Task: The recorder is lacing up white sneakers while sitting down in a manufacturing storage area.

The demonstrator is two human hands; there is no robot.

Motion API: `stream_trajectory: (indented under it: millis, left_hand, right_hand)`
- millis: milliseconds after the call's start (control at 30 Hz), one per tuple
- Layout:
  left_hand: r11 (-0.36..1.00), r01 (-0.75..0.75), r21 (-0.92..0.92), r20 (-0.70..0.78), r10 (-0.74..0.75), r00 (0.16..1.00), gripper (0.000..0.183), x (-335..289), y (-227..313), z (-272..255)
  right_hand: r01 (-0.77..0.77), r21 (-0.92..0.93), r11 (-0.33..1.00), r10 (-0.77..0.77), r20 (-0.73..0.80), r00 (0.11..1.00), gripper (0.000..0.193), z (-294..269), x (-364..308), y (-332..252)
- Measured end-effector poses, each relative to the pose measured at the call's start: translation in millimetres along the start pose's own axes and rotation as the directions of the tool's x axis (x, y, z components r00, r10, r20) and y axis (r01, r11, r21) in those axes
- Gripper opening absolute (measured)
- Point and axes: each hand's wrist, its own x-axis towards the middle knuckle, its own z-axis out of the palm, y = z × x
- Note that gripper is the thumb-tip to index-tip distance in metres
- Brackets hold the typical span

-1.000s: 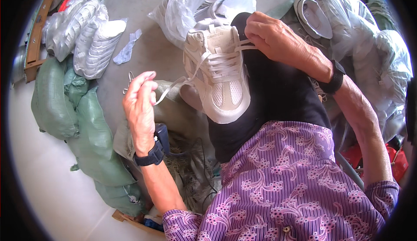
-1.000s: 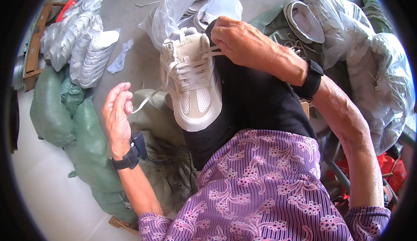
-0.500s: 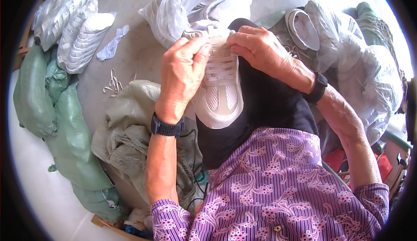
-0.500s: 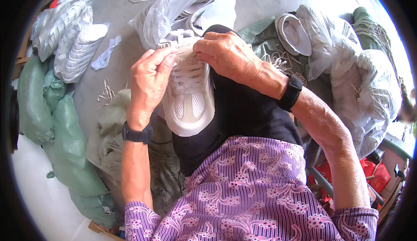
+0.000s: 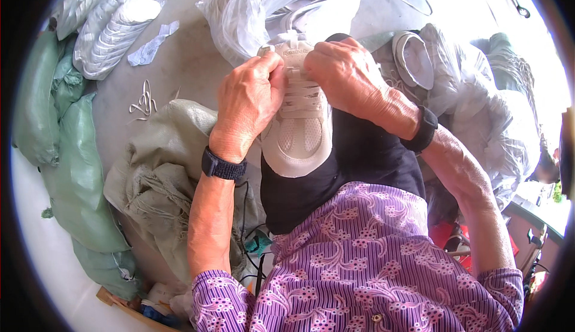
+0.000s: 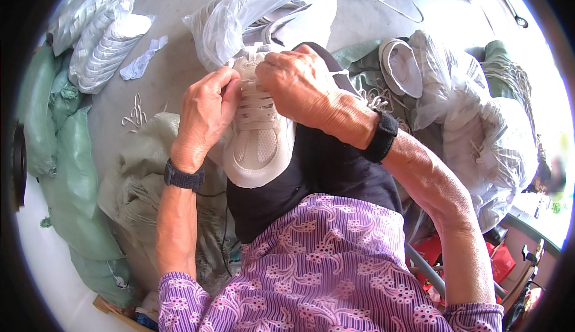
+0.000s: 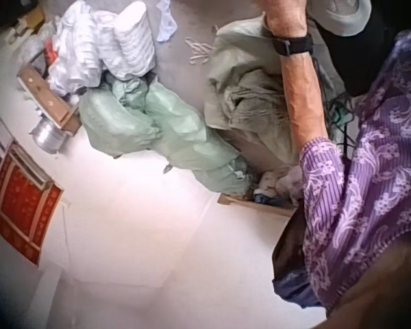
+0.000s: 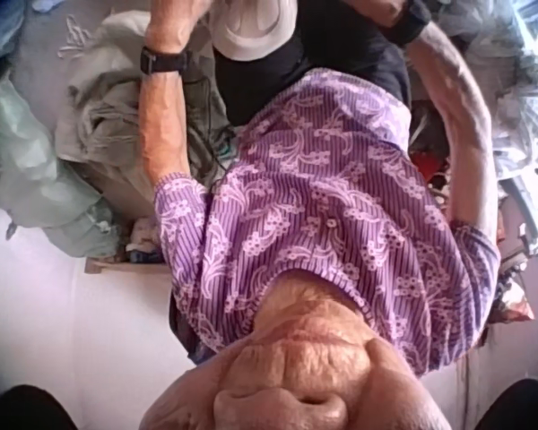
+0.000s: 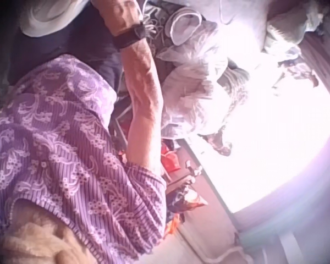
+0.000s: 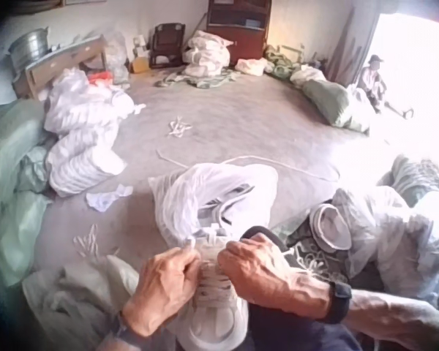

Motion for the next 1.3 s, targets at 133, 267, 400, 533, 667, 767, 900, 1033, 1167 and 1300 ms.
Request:
stream_trajectory:
  millis: [133, 267, 400, 533, 667, 767, 900, 1033, 1167, 1300]
  left_hand:
    - [0.988, 0.037, -0.148, -0.021, -0.041, 0.999, 0.009, -1.8, 0.0, 1.2]
    - [0.952, 0.07, -0.299, -0.029, -0.082, 0.996, 0.008, -4.3, -1.4, 1.5]
    - [0.917, 0.084, -0.39, -0.072, -0.121, 0.99, 0.011, -11.2, -2.0, 5.7]
    - [0.918, 0.056, -0.392, -0.109, -0.107, 0.988, 0.012, -10.9, 2.6, 10.5]
    - [0.943, 0.055, -0.329, -0.043, -0.073, 0.996, 0.014, -8.8, -3.7, 5.7]
    - [0.95, 0.065, -0.307, 0.015, -0.064, 0.998, 0.015, -5.4, -2.2, -0.9]
    - [0.965, 0.025, -0.259, 0.043, -0.014, 0.999, 0.012, 1.6, 0.7, 4.1]
    - [0.978, -0.082, -0.194, -0.121, 0.059, 0.991, 0.006, 9.5, 0.0, 4.5]
    - [0.959, 0.169, -0.229, -0.315, -0.237, 0.919, 0.014, 21.7, -31.8, -22.0]
    - [0.979, 0.169, -0.115, -0.31, -0.197, 0.93, 0.02, 25.2, -43.0, -28.1]
  right_hand:
    - [0.005, -0.005, 1.0, -0.005, 0.044, 0.999, 0.009, -2.4, 1.4, -8.1]
    - [-0.041, 0.033, 0.999, 0.038, 0.078, 0.996, 0.007, -1.8, 3.2, -11.4]
    - [-0.072, 0.056, 0.996, 0.072, 0.012, 0.997, 0.008, -7.3, 1.0, -10.3]
    - [0.024, 0.005, 1.0, -0.024, -0.002, 1.0, 0.007, -11.6, -11.2, 0.3]
    - [0.007, -0.01, 1.0, -0.006, 0.105, 0.994, 0.005, 0.9, 0.7, -9.4]
    - [-0.05, 0.018, 0.999, 0.05, 0.037, 0.998, 0.006, 5.9, 4.3, -13.4]
    - [-0.039, 0.03, 0.999, 0.038, 0.062, 0.997, 0.011, 1.8, -0.5, -6.0]
    - [-0.074, 0.14, 0.987, 0.081, -0.041, 0.996, 0.007, -3.8, -2.6, 0.5]
    - [-0.022, 0.113, 0.993, 0.041, -0.175, 0.984, 0.008, -11.6, -6.4, 1.5]
    - [0.003, 0.138, 0.99, 0.012, -0.113, 0.994, 0.007, -18.6, -19.5, -1.3]
